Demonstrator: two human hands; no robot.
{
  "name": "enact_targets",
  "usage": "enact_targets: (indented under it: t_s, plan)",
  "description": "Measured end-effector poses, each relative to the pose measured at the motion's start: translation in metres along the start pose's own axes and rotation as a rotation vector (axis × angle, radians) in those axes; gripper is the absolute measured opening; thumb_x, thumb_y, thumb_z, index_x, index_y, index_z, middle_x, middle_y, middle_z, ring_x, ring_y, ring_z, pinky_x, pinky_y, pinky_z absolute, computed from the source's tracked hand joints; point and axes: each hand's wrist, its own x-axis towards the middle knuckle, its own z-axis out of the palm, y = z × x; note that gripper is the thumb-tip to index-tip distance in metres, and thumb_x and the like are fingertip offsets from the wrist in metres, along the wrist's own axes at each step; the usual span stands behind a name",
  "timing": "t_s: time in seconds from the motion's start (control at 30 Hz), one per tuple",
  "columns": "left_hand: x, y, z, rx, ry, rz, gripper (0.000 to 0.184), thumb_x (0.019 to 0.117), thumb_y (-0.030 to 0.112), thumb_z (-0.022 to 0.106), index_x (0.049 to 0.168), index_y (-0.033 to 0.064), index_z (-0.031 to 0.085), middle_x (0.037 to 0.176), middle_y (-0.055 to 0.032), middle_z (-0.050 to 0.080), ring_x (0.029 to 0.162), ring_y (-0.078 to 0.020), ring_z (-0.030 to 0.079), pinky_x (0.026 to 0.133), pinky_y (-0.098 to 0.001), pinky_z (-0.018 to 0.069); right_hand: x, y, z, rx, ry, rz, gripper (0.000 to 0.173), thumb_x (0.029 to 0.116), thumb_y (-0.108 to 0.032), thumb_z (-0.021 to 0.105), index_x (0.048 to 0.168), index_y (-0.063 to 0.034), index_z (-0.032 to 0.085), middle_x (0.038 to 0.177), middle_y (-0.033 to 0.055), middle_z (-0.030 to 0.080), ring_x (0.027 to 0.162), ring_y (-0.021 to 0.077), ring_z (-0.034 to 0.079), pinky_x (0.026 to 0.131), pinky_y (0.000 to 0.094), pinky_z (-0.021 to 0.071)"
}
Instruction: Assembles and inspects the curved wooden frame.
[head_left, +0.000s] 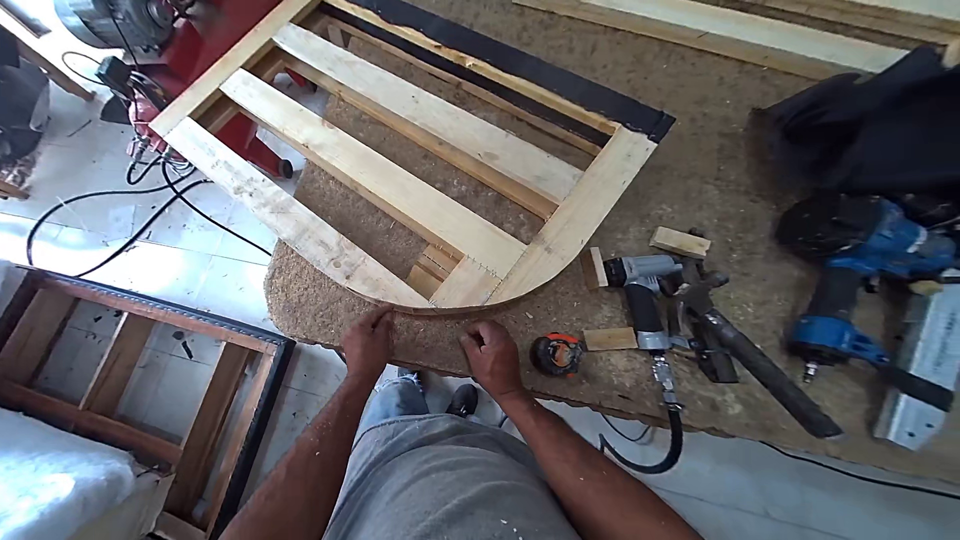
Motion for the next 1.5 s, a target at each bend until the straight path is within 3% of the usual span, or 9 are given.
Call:
enact_targets:
  t_s: [0.1,0.3,0.4,0.5,0.63,0.73,0.9,1.3,1.5]
  plan:
    - [0.005,-0.007,0.002,-0.066,-0.005,0.038,0.022,0.1061,0.022,0.057,0.118,0.0136,0.074,0.098,-0.0059,0.076,0.086,-0.0202,0.073,0.082,-0.0505,0.0599,-0.008,-0.006,0.003,-0.008,0.009,-0.074,0.016,0.0957,-0.024,0.072,0.095,-0.0093,0.076,0.109,0.0069,0.072,0.111,0.0246,0.066,0.099,0.0454,0.0546]
    - [0.011,-0.023,-0.002,-0.082,-0.07,0.047,0.022,0.1025,0.032,0.064,0.103,0.0145,0.077,0.088,0.0005,0.077,0.082,-0.0142,0.073,0.082,-0.0456,0.0609,-0.018,-0.048,0.01,-0.041,-0.147,-0.018,0.028,0.1029,-0.034,0.059,0.103,-0.0146,0.08,0.105,0.0018,0.076,0.106,0.0168,0.069,0.099,0.0412,0.0543]
    - [0.018,-0.015,-0.008,-0.244,-0.169,-0.001,0.024,0.1049,0.023,0.061,0.122,0.0075,0.067,0.092,-0.0063,0.076,0.079,-0.0194,0.074,0.077,-0.044,0.0639,-0.009,-0.075,0.015,0.059,-0.244,0.189,0.035,0.1054,-0.035,0.055,0.13,-0.0155,0.072,0.114,0.0032,0.075,0.107,0.0145,0.071,0.1,0.0393,0.0557]
    - [0.027,-0.014,-0.016,-0.322,-0.301,-0.025,0.027,0.1053,0.022,0.06,0.128,0.0069,0.061,0.097,-0.0098,0.075,0.077,-0.0225,0.074,0.073,-0.0431,0.0642,0.001,-0.096,0.035,0.148,-0.251,0.299,0.046,0.1058,-0.037,0.055,0.146,-0.0166,0.059,0.106,0.0053,0.076,0.095,0.0179,0.072,0.092,0.044,0.0576]
    - [0.042,-0.019,-0.022,-0.302,-0.473,-0.04,0.026,0.1077,0.026,0.055,0.123,0.0074,0.066,0.096,-0.0083,0.076,0.075,-0.0204,0.074,0.071,-0.0387,0.0636,0.011,-0.109,0.06,0.196,-0.149,0.4,0.037,0.105,-0.039,0.057,0.123,-0.0081,0.069,0.086,0.0089,0.069,0.08,0.0236,0.067,0.08,0.0484,0.0561]
    - [0.051,-0.017,-0.024,-0.3,-0.564,-0.072,0.027,0.1089,0.026,0.052,0.117,0.0057,0.068,0.096,-0.0084,0.077,0.077,-0.0199,0.075,0.072,-0.037,0.0635,0.016,-0.107,0.072,0.226,-0.1,0.486,0.035,0.1054,-0.039,0.057,0.12,-0.0113,0.072,0.097,0.0091,0.075,0.091,0.0238,0.072,0.088,0.0506,0.0575]
    - [0.056,-0.017,-0.023,-0.281,-0.579,-0.061,0.027,0.1076,0.029,0.055,0.115,0.0069,0.069,0.097,-0.0077,0.077,0.074,-0.0192,0.074,0.069,-0.0371,0.0637,0.017,-0.101,0.088,0.152,0.004,0.492,0.033,0.1052,-0.041,0.057,0.102,-0.0139,0.076,0.083,0.0052,0.073,0.075,0.0212,0.071,0.075,0.0502,0.0586]
    - [0.052,-0.016,-0.017,-0.092,-0.525,0.047,0.034,0.108,0.038,0.052,0.109,0.0118,0.072,0.093,-0.0015,0.077,0.071,-0.0159,0.073,0.071,-0.041,0.0633,0.016,-0.099,0.09,0.098,0.022,0.473,0.036,0.1084,-0.039,0.05,0.102,-0.0144,0.074,0.083,0.0045,0.073,0.072,0.0209,0.07,0.072,0.0497,0.0591]
    - [0.057,-0.012,-0.02,-0.078,-0.586,0.017,0.029,0.107,0.035,0.056,0.113,0.0109,0.072,0.096,-0.0017,0.077,0.07,-0.0149,0.073,0.069,-0.0375,0.0636,0.015,-0.1,0.087,0.165,0.042,0.484,0.024,0.104,-0.035,0.061,0.104,-0.0142,0.074,0.077,0.0022,0.072,0.063,0.0167,0.069,0.065,0.043,0.0603]
